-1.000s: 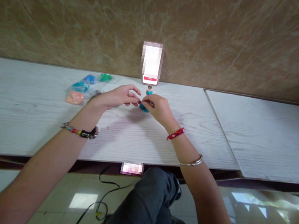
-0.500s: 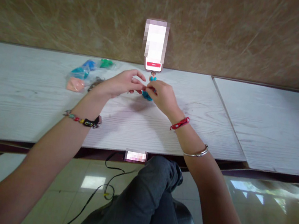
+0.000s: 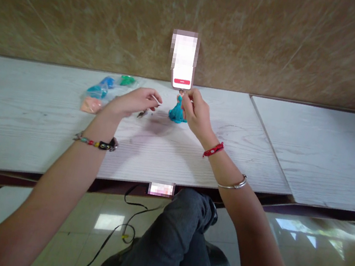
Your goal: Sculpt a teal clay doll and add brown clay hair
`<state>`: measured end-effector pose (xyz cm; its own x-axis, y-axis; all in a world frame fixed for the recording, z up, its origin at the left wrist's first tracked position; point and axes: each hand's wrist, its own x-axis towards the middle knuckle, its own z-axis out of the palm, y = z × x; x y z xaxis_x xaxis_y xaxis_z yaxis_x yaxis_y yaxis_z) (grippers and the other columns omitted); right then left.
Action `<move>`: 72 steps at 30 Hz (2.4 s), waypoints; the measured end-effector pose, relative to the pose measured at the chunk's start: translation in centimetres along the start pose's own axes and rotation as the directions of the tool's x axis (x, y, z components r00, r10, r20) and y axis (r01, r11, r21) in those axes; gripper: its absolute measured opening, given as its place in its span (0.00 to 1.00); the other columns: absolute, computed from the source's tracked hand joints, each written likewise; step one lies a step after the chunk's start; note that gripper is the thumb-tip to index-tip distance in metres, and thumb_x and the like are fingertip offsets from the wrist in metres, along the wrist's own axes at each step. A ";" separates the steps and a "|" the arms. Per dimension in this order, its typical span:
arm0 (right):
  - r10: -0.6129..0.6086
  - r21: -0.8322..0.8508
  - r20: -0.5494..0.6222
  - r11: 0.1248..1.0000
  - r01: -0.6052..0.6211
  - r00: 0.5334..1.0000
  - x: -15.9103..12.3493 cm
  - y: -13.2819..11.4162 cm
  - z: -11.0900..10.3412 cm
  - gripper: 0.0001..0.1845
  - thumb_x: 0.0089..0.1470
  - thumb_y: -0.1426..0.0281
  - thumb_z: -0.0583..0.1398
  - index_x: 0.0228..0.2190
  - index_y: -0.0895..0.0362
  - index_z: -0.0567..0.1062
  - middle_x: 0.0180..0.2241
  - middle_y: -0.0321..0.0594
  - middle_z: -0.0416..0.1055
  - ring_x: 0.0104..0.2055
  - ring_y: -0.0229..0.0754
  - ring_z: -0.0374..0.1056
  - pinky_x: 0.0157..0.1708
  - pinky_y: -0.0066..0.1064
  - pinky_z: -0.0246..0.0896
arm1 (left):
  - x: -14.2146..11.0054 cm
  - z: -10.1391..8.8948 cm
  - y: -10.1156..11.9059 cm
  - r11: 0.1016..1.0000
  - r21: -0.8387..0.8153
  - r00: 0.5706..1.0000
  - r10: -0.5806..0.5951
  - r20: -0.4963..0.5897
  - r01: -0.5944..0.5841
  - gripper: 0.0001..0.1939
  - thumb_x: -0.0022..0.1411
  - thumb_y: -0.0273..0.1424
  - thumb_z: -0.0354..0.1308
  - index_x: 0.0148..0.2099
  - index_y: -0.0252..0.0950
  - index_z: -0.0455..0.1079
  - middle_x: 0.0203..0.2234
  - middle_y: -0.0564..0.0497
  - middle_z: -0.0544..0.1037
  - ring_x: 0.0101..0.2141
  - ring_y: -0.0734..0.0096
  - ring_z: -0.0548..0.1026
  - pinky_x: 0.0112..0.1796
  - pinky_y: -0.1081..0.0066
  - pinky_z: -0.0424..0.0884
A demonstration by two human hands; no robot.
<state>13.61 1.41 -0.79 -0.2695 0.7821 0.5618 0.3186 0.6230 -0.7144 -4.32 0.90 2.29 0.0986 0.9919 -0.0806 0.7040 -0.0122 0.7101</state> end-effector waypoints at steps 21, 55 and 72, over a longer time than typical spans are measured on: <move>-0.051 -0.271 0.384 0.948 0.166 0.922 -1.7 3.0 -4.4 0.04 0.47 0.72 0.58 0.24 0.59 0.73 0.24 0.37 0.70 0.25 0.33 0.63 0.26 0.25 0.57 | 0.7 1.2 -1.4 0.794 0.608 0.992 0.094 -0.089 -0.021 0.18 0.59 0.39 0.45 0.44 0.33 0.66 0.39 0.40 0.73 0.41 0.62 0.70 0.38 0.67 0.64; -0.125 -0.433 0.350 0.857 0.278 0.929 -5.3 4.0 -5.8 0.11 0.53 0.71 0.53 0.36 0.57 0.74 0.36 0.45 0.70 0.37 0.41 0.67 0.38 0.33 0.64 | 0.8 1.9 -1.1 0.781 0.625 0.996 0.068 -0.053 -0.020 0.19 0.57 0.39 0.47 0.45 0.33 0.67 0.41 0.38 0.72 0.42 0.56 0.70 0.38 0.64 0.65; -0.109 -0.569 0.358 0.762 0.309 0.927 -4.8 3.6 -5.1 0.10 0.53 0.72 0.55 0.32 0.60 0.76 0.31 0.43 0.74 0.32 0.39 0.69 0.32 0.28 0.62 | -1.3 7.9 2.6 0.935 0.107 0.941 0.336 0.029 -0.338 0.10 0.55 0.31 0.51 0.30 0.32 0.71 0.18 0.53 0.68 0.22 0.77 0.64 0.26 0.75 0.57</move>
<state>20.68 0.00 -3.90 -0.6099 0.6528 0.4493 0.6766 0.7241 -0.1338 2.94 -1.38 -1.25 0.3502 0.9258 0.1426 0.7007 -0.3599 0.6161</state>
